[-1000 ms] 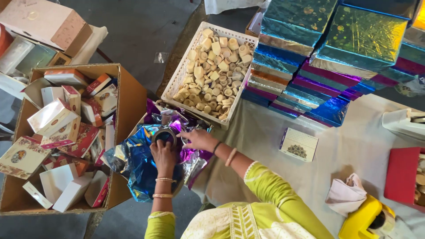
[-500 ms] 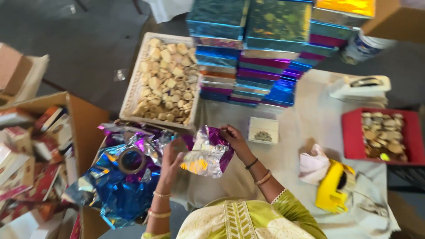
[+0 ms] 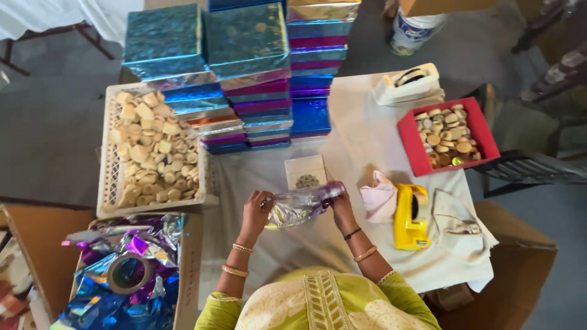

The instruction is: The person places small wooden items into a small box, closes the lid, and then wraps the box in shiny metallic foil. The wrapped box is then placed on a stack of other wrapped boxes.

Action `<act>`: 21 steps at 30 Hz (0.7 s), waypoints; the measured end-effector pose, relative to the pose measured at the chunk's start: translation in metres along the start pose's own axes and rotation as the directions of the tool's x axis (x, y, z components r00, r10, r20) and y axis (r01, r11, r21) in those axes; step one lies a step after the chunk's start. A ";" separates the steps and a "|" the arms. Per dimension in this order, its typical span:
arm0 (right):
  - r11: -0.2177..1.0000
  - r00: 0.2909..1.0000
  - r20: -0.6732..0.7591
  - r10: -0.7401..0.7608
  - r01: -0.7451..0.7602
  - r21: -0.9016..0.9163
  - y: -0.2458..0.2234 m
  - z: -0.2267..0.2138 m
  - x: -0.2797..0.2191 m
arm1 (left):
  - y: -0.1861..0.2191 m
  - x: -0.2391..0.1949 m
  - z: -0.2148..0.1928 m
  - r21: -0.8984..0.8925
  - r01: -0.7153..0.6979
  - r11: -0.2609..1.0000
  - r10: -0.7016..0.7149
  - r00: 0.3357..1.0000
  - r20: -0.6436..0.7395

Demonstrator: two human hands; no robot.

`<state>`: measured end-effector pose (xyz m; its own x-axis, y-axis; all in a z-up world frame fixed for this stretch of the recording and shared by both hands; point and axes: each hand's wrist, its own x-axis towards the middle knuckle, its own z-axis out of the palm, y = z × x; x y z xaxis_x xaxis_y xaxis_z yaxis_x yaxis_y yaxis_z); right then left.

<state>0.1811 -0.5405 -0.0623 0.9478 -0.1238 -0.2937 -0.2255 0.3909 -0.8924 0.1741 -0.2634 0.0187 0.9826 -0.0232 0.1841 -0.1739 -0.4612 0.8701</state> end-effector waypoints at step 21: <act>0.998 0.992 0.126 0.024 -0.016 -0.064 0.075 -0.057 0.033 | -0.011 -0.020 0.090 -0.041 -0.324 0.945 0.314 0.866 0.390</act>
<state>0.1828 -0.5677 -0.1583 0.9630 0.0015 -0.2694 -0.2544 0.3340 -0.9076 0.1621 -0.3379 -0.0355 0.8214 -0.5106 0.2542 -0.4856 -0.3923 0.7812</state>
